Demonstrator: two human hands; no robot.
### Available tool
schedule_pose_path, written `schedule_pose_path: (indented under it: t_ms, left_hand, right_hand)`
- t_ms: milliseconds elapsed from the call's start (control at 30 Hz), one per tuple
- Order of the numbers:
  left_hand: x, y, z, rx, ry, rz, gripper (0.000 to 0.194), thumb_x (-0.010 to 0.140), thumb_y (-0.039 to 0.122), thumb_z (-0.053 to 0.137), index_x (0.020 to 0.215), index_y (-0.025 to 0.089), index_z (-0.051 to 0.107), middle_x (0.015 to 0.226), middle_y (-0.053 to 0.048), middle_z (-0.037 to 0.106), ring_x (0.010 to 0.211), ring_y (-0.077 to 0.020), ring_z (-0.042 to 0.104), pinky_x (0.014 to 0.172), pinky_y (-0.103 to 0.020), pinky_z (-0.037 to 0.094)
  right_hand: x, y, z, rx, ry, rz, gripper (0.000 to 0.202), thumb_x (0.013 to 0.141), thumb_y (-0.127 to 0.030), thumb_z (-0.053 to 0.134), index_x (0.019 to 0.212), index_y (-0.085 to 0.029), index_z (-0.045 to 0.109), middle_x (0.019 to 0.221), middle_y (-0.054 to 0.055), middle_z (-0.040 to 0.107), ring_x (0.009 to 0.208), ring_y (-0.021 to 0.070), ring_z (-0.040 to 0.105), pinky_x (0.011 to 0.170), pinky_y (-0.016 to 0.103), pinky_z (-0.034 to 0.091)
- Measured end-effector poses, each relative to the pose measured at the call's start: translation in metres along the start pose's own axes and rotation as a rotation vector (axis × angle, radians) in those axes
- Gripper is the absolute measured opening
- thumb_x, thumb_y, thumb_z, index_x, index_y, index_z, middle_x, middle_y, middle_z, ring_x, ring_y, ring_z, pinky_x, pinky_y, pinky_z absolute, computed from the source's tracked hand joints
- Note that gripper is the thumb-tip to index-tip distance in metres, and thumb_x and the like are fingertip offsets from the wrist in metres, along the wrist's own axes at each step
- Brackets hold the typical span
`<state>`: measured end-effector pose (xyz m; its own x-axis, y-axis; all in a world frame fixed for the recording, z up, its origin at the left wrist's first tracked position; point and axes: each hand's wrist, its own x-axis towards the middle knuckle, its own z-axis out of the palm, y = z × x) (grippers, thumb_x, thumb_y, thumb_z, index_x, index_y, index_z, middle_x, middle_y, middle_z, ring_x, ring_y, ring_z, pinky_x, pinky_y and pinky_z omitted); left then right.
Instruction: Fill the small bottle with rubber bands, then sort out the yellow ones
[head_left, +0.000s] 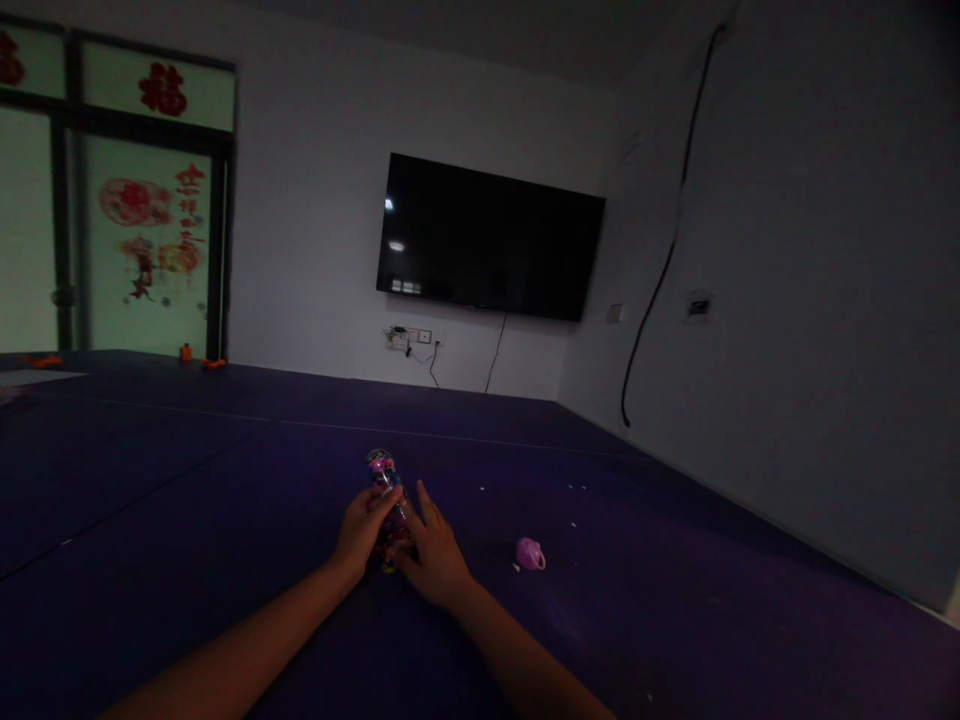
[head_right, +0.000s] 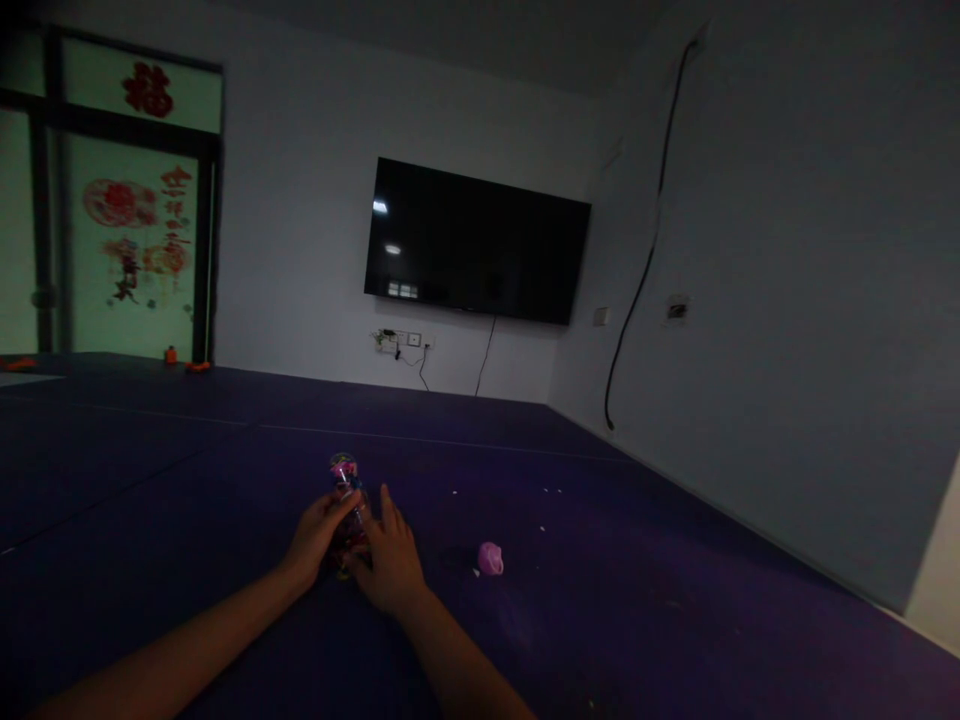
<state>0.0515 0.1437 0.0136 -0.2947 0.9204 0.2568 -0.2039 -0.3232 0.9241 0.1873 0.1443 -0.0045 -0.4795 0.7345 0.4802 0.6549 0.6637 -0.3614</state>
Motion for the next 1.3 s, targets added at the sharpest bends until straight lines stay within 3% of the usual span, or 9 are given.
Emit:
schedule_pose_path:
  t_ms: [133, 267, 533, 767, 1067, 1300]
  left_hand:
    - [-0.003, 0.001, 0.004, 0.020, -0.083, 0.014, 0.039, 0.052, 0.043, 0.080, 0.078, 0.016, 0.068, 0.075, -0.005, 0.072, 0.071, -0.0232, 0.067, 0.065, -0.029, 0.050]
    - [-0.001, 0.000, 0.003, 0.037, -0.076, 0.041, 0.040, 0.050, 0.041, 0.081, 0.078, 0.016, 0.068, 0.079, -0.006, 0.072, 0.079, -0.0256, 0.067, 0.072, -0.031, 0.050]
    - [0.002, -0.003, -0.003, 0.044, 0.036, 0.037, 0.039, 0.054, 0.047, 0.078, 0.072, 0.016, 0.065, 0.069, -0.004, 0.070, 0.070, -0.0229, 0.067, 0.063, -0.028, 0.049]
    - [0.003, -0.004, -0.003, 0.031, 0.073, 0.010, 0.039, 0.054, 0.050, 0.077, 0.068, 0.016, 0.064, 0.060, -0.002, 0.067, 0.060, -0.0212, 0.065, 0.054, -0.027, 0.047]
    - [0.008, -0.011, -0.004, 0.001, 0.111, 0.010, 0.041, 0.052, 0.046, 0.080, 0.074, 0.016, 0.063, 0.067, -0.002, 0.068, 0.064, -0.0197, 0.066, 0.060, -0.027, 0.047]
    - [0.008, -0.013, -0.004, -0.005, 0.123, 0.009, 0.044, 0.053, 0.046, 0.080, 0.080, 0.017, 0.061, 0.072, -0.003, 0.069, 0.068, -0.0210, 0.067, 0.063, -0.029, 0.049]
  right_hand:
    - [0.001, 0.003, 0.004, 0.008, 0.001, 0.006, 0.080, 0.076, -0.024, 0.064, 0.146, -0.026, 0.026, 0.156, 0.011, 0.010, 0.138, 0.0304, 0.025, 0.106, 0.046, 0.032]
    - [0.001, 0.005, 0.006, 0.009, 0.003, -0.005, 0.077, 0.077, -0.024, 0.063, 0.146, -0.025, 0.027, 0.155, 0.012, 0.013, 0.138, 0.0304, 0.026, 0.106, 0.046, 0.033]
    - [0.001, 0.002, 0.003, -0.014, -0.046, 0.032, 0.064, 0.080, -0.025, 0.060, 0.140, -0.029, 0.038, 0.151, 0.011, 0.027, 0.137, 0.0297, 0.028, 0.105, 0.047, 0.033]
    - [0.002, 0.001, 0.002, 0.007, -0.014, 0.025, 0.052, 0.082, -0.023, 0.057, 0.134, -0.024, 0.049, 0.143, 0.013, 0.041, 0.132, 0.0285, 0.038, 0.103, 0.045, 0.036]
    - [0.005, 0.004, 0.002, 0.064, 0.019, -0.057, 0.027, 0.083, -0.017, 0.054, 0.104, -0.024, 0.069, 0.129, 0.007, 0.056, 0.118, 0.0241, 0.052, 0.098, 0.039, 0.041]
    - [0.006, -0.001, -0.001, 0.088, 0.045, -0.052, 0.024, 0.079, -0.012, 0.055, 0.093, -0.023, 0.071, 0.117, 0.006, 0.062, 0.112, 0.0214, 0.055, 0.095, 0.035, 0.042]
